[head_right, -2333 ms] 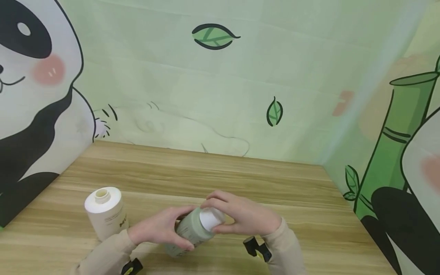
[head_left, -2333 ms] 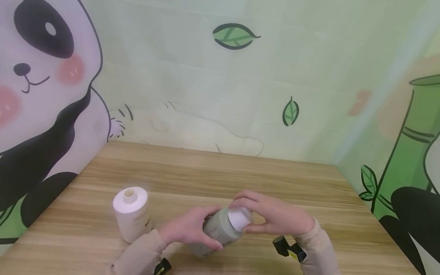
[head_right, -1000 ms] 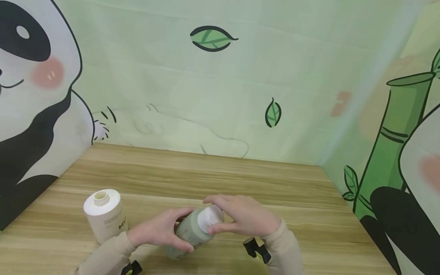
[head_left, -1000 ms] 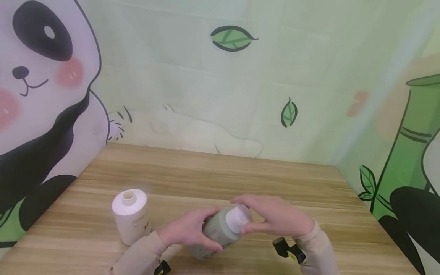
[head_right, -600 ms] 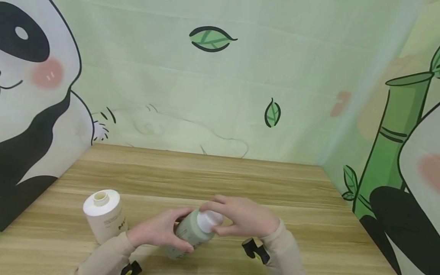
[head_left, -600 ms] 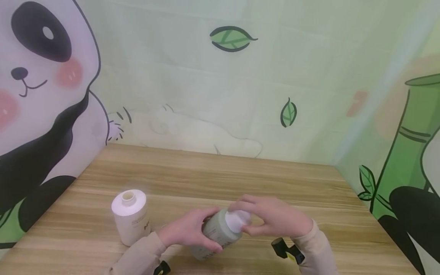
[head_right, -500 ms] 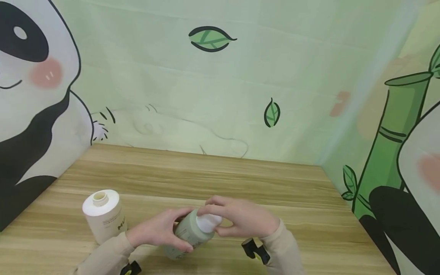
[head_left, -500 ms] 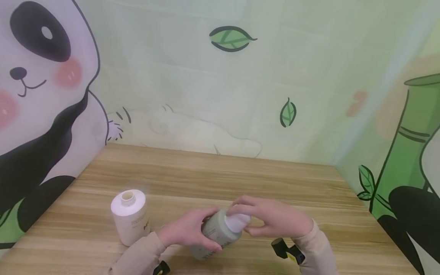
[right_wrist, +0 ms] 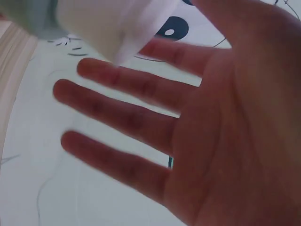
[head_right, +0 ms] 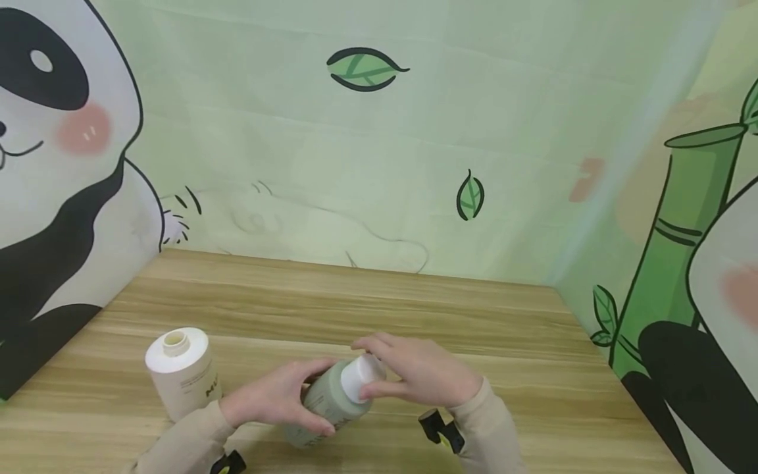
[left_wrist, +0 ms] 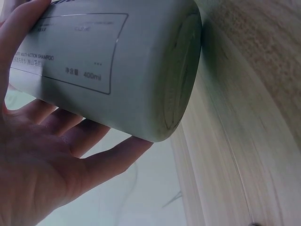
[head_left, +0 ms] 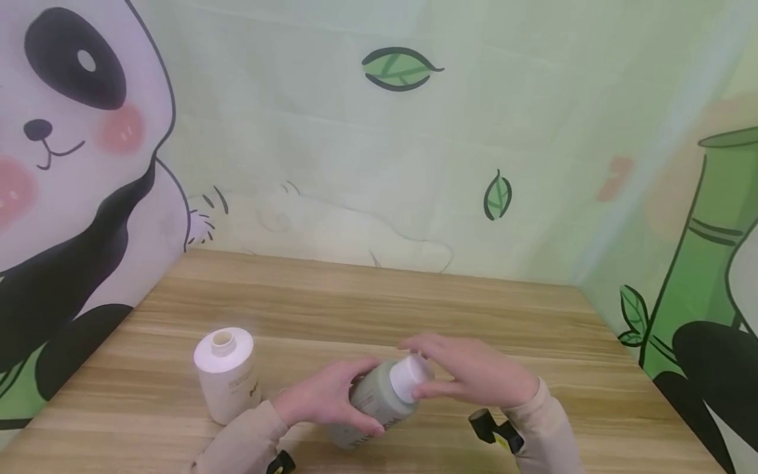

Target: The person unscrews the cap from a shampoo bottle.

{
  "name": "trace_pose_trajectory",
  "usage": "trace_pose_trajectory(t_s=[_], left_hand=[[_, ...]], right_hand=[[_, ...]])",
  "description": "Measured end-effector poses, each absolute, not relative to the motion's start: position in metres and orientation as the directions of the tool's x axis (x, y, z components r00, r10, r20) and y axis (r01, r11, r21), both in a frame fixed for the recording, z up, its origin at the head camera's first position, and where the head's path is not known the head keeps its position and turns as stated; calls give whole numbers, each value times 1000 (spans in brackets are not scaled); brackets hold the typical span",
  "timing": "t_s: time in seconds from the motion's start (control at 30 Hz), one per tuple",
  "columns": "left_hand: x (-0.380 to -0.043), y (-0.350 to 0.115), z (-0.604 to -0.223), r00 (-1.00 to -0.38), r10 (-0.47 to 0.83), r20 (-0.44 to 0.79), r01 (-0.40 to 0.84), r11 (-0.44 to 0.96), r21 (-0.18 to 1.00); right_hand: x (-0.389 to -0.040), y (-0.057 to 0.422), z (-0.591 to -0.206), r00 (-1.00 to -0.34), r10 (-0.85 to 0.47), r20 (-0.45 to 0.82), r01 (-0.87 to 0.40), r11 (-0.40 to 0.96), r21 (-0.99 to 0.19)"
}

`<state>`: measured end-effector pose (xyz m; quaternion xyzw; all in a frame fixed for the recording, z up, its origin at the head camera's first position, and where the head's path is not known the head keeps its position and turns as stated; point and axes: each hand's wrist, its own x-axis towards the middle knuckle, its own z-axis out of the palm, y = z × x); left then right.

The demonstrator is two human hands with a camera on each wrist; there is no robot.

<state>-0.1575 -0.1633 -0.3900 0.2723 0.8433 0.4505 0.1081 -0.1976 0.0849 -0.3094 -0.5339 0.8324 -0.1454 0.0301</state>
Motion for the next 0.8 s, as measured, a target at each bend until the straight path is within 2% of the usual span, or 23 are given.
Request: trace_pose_trajectory(t_s=[0.1, 0.37, 0.47, 0.67, 0.73, 0.8], left_hand=[[-158, -163, -391, -826, 561, 59, 359, 444, 821], [-158, -163, -391, -826, 559, 76, 373, 439, 817], [-158, -163, -391, -828, 557, 74, 370, 442, 817], [-157, -163, -391, -834, 549, 63, 366, 463, 807], [-158, -162, -391, -834, 548, 63, 367, 467, 805], [-158, -162, -391, -834, 548, 65, 370, 467, 803]], right_hand=[[-199, 85, -310, -446, -885, 132, -881, 409, -237], [-199, 85, -309, -408, -901, 146, -901, 372, -223], [-199, 86, -308, -371, -917, 146, -916, 335, -220], [-200, 89, -306, -219, -958, 185, -963, 181, -201], [-200, 89, -306, -200, -961, 190, -967, 162, -199], [-200, 89, -305, -219, -958, 184, -960, 178, -218]])
